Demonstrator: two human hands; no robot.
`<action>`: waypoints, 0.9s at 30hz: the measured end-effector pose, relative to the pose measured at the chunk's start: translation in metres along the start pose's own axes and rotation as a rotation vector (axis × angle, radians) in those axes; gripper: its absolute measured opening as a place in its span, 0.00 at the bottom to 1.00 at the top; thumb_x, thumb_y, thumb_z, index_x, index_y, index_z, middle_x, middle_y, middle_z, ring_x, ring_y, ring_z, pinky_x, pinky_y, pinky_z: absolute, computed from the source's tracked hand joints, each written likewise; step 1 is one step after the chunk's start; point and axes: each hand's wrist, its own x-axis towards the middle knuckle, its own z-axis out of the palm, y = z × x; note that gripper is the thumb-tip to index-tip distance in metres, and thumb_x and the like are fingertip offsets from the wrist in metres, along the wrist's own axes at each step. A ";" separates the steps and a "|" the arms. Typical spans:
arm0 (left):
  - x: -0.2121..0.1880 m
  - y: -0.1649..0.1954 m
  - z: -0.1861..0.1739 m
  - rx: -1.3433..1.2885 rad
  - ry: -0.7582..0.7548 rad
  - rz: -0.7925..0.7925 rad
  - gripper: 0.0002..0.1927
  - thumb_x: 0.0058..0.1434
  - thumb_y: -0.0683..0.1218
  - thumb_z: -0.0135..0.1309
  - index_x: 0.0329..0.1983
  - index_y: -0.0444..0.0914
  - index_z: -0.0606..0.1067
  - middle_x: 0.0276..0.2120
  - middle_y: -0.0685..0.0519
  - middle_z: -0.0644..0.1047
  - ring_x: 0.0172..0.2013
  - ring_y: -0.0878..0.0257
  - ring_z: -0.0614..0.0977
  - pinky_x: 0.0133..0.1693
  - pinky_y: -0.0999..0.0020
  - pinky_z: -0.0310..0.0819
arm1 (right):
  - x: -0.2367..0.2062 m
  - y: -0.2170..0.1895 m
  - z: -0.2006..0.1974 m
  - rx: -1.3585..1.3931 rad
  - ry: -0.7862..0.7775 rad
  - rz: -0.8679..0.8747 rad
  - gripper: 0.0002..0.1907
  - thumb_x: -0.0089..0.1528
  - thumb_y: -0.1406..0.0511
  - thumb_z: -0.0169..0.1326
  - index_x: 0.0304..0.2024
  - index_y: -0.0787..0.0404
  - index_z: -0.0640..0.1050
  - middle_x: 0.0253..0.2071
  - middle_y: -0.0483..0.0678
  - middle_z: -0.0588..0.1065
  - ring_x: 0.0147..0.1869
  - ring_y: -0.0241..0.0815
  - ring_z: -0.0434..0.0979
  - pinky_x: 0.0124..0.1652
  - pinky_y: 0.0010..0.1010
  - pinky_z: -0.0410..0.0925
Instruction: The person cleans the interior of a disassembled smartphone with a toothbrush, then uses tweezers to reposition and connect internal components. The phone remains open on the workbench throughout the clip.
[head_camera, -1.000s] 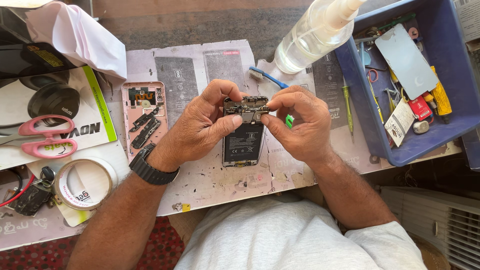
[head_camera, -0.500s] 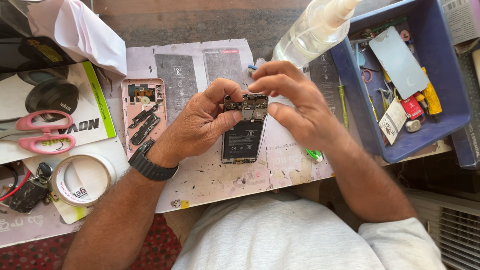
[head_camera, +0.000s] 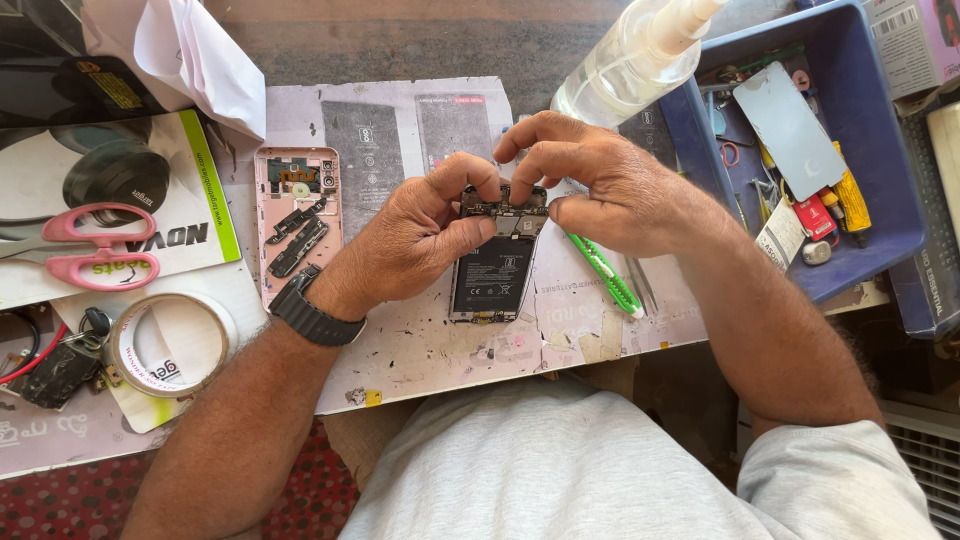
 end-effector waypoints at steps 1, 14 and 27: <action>0.000 0.000 0.000 -0.006 -0.005 0.007 0.10 0.71 0.40 0.54 0.53 0.41 0.71 0.41 0.59 0.71 0.40 0.74 0.74 0.43 0.76 0.76 | 0.000 0.000 -0.001 0.002 -0.008 -0.010 0.21 0.48 0.73 0.44 0.42 0.61 0.78 0.61 0.52 0.70 0.61 0.47 0.75 0.57 0.41 0.71; -0.001 0.001 -0.001 -0.012 -0.030 0.015 0.11 0.70 0.39 0.54 0.53 0.40 0.70 0.41 0.59 0.71 0.41 0.73 0.74 0.45 0.76 0.76 | 0.005 0.004 -0.007 -0.067 -0.089 -0.018 0.15 0.48 0.74 0.45 0.36 0.62 0.77 0.60 0.52 0.71 0.61 0.49 0.76 0.56 0.43 0.72; -0.002 0.000 -0.003 0.125 -0.003 -0.013 0.12 0.68 0.40 0.56 0.53 0.40 0.71 0.39 0.59 0.72 0.37 0.72 0.73 0.40 0.76 0.75 | 0.003 0.011 -0.008 -0.079 -0.070 -0.087 0.15 0.55 0.79 0.48 0.40 0.60 0.78 0.56 0.50 0.75 0.54 0.45 0.80 0.48 0.35 0.76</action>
